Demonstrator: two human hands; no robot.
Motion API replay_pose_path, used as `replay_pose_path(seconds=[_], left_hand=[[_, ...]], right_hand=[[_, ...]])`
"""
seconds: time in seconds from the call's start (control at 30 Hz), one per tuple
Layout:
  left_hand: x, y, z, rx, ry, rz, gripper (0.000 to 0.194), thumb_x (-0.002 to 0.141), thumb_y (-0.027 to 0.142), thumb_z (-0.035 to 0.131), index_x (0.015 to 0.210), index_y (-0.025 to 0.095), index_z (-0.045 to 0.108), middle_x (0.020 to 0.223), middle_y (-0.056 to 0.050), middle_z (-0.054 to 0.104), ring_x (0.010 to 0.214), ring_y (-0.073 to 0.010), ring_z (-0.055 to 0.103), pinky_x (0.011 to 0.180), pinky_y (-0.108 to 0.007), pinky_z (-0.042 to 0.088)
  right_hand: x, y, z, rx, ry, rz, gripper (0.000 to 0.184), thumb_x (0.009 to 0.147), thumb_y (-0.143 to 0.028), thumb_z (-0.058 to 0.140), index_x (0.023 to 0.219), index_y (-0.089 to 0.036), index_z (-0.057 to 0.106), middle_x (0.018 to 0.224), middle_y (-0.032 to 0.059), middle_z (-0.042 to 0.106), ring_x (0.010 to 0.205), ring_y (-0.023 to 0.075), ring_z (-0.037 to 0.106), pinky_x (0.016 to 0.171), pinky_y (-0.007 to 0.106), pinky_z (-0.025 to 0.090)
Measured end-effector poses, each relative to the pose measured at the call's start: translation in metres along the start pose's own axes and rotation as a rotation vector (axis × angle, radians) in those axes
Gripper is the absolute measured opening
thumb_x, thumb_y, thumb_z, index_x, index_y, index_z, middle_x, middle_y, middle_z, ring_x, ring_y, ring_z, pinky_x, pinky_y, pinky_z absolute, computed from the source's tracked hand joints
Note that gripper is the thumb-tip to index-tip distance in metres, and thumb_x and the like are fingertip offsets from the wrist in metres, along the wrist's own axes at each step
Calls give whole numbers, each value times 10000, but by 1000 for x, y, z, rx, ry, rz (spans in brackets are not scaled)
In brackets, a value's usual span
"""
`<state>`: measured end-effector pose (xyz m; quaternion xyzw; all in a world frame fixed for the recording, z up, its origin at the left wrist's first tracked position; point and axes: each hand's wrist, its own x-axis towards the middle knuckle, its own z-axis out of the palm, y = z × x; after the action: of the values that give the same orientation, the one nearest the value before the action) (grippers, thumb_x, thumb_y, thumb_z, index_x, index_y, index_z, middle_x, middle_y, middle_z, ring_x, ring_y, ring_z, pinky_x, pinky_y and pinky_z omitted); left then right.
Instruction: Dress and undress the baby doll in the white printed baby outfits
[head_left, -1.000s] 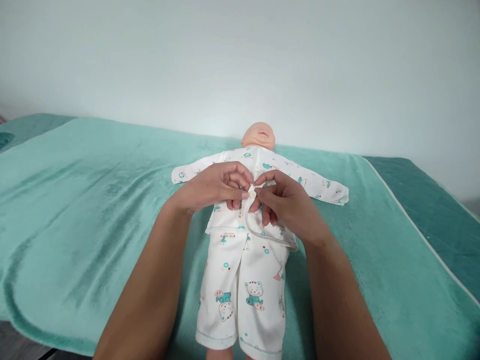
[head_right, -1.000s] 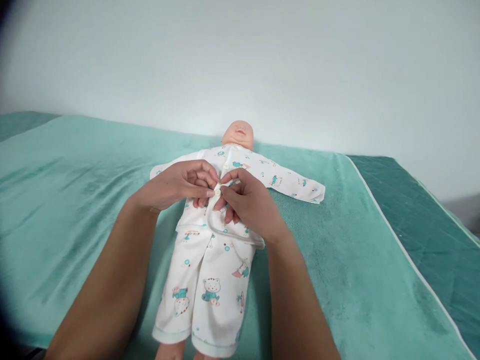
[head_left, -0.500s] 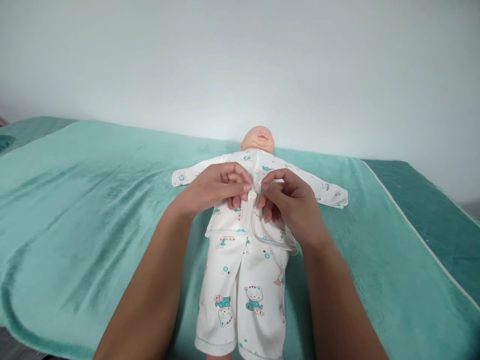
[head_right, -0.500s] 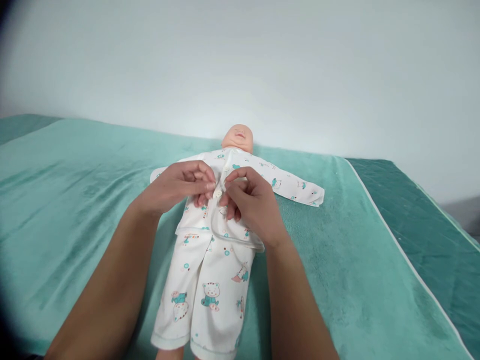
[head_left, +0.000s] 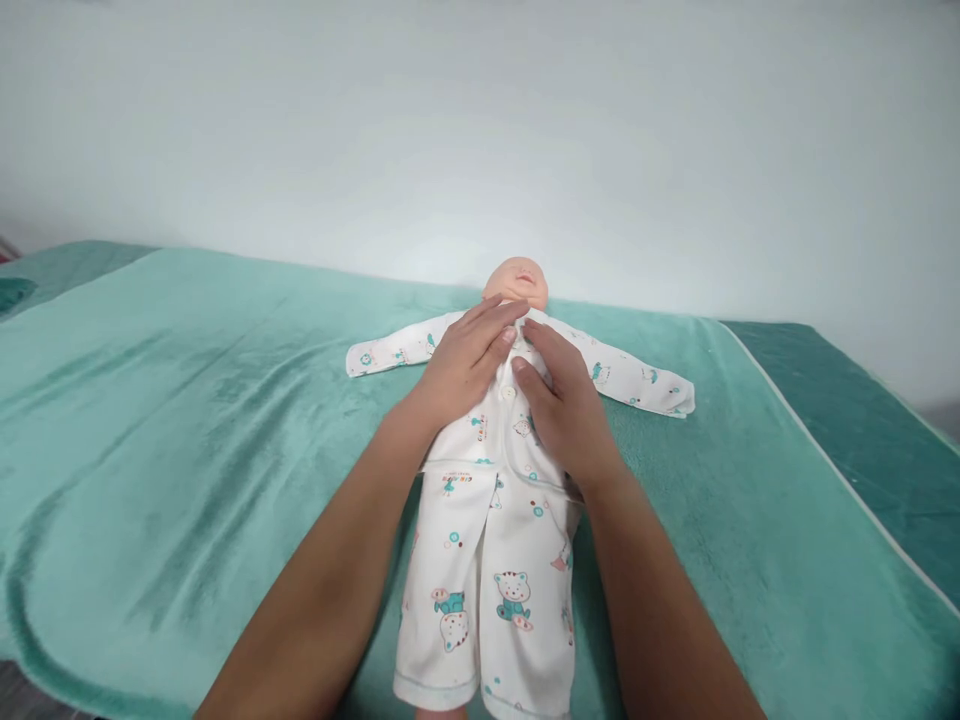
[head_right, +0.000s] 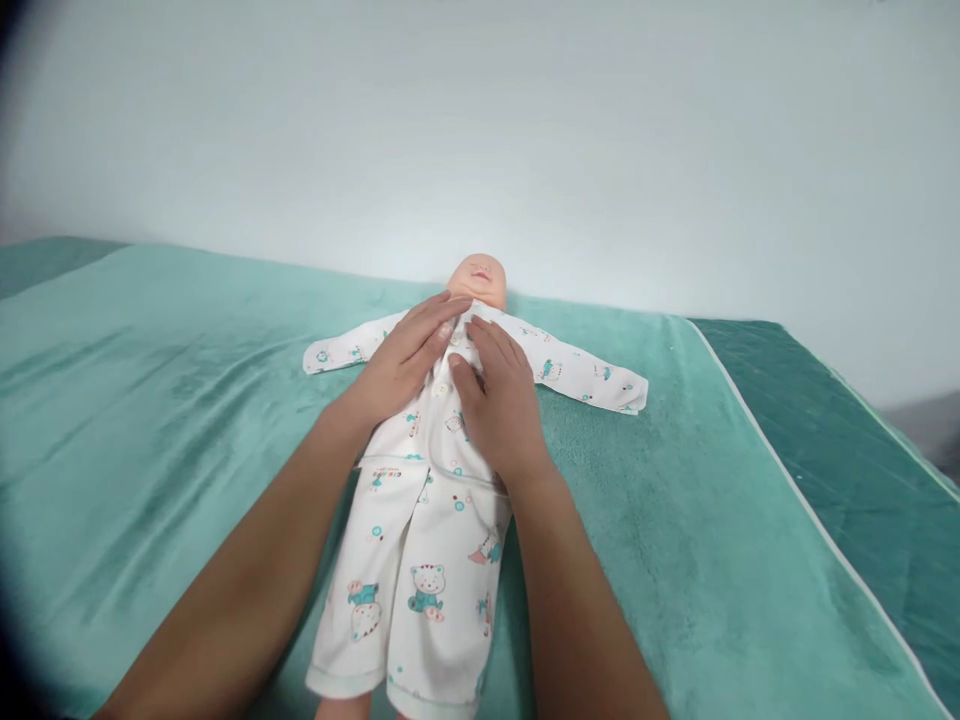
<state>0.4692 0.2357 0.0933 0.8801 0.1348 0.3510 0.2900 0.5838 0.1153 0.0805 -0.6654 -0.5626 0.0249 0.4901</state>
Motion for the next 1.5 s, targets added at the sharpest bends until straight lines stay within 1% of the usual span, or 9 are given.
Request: replay_pose_path(seconds=[0.2, 0.33, 0.47, 0.67, 0.8, 0.9, 1.13, 1.4, 1.5], left_hand=[[4, 1, -1, 35, -40, -143, 495, 1068, 442, 305, 1453, 244, 543, 1513, -66, 566, 1454, -224, 443, 1227, -430, 339], [4, 1, 0, 15, -37, -157, 478, 1062, 429, 325, 1448, 247, 541, 1511, -61, 565, 1443, -219, 445, 1220, -416, 344], [3, 0, 0, 2, -29, -162, 465, 1059, 410, 348, 1446, 236, 538, 1511, -58, 568, 1435, -213, 450, 1216, -410, 347], [2, -3, 1, -11, -22, -203, 466, 1059, 420, 352, 1442, 241, 546, 1522, -57, 560, 1448, -211, 439, 1216, -408, 349], [3, -4, 2, 0, -32, -127, 431, 1064, 377, 348, 1392, 262, 604, 1523, -20, 567, 1459, -191, 423, 1243, -396, 307], [3, -4, 1, 14, -43, -89, 407, 1060, 358, 364, 1333, 262, 651, 1498, -9, 594, 1461, -196, 419, 1254, -403, 288], [-1, 0, -3, -60, -11, -38, 347, 1045, 341, 413, 1192, 255, 716, 1314, -20, 715, 1334, -205, 527, 1186, -412, 383], [-2, -1, -4, -199, 48, -4, 241, 995, 331, 540, 997, 251, 768, 1145, -39, 764, 1219, -202, 605, 1126, -389, 430], [-4, 1, -5, -246, 63, -54, 266, 998, 361, 533, 970, 243, 769, 1119, -42, 764, 1193, -193, 625, 1099, -357, 449]], right_hand=[[18, 8, 0, -81, -43, 49, 459, 1024, -462, 423, 1388, -237, 590, 1505, 112, 562, 1428, 275, 458, 1219, 513, 316], [29, 15, -1, -80, -48, 68, 421, 1014, -466, 432, 1308, -248, 640, 1466, 103, 589, 1405, 278, 472, 1208, 510, 323], [32, 18, 0, -73, -50, 30, 390, 1011, -452, 441, 1262, -258, 667, 1434, 101, 608, 1387, 283, 490, 1197, 516, 334], [40, 26, 4, -85, -66, 89, 444, 1006, -480, 428, 1307, -260, 668, 1473, 102, 569, 1400, 292, 475, 1204, 532, 326], [44, 33, 5, -53, -81, 44, 426, 1013, -501, 419, 1311, -319, 662, 1461, 56, 595, 1428, 269, 452, 1225, 523, 306], [43, 37, 2, 6, -91, 73, 434, 1004, -552, 433, 1307, -339, 659, 1477, 31, 588, 1442, 259, 440, 1233, 518, 299], [35, 35, -5, 216, -40, 228, 453, 961, -475, 522, 1364, -288, 613, 1528, 51, 550, 1437, 249, 465, 1238, 480, 308], [35, 30, -6, 216, -37, 290, 467, 940, -448, 546, 1358, -252, 614, 1525, 71, 549, 1447, 249, 457, 1256, 480, 277], [34, 30, -6, 219, -34, 285, 453, 943, -459, 549, 1351, -276, 622, 1524, 60, 550, 1447, 249, 457, 1254, 495, 277]])
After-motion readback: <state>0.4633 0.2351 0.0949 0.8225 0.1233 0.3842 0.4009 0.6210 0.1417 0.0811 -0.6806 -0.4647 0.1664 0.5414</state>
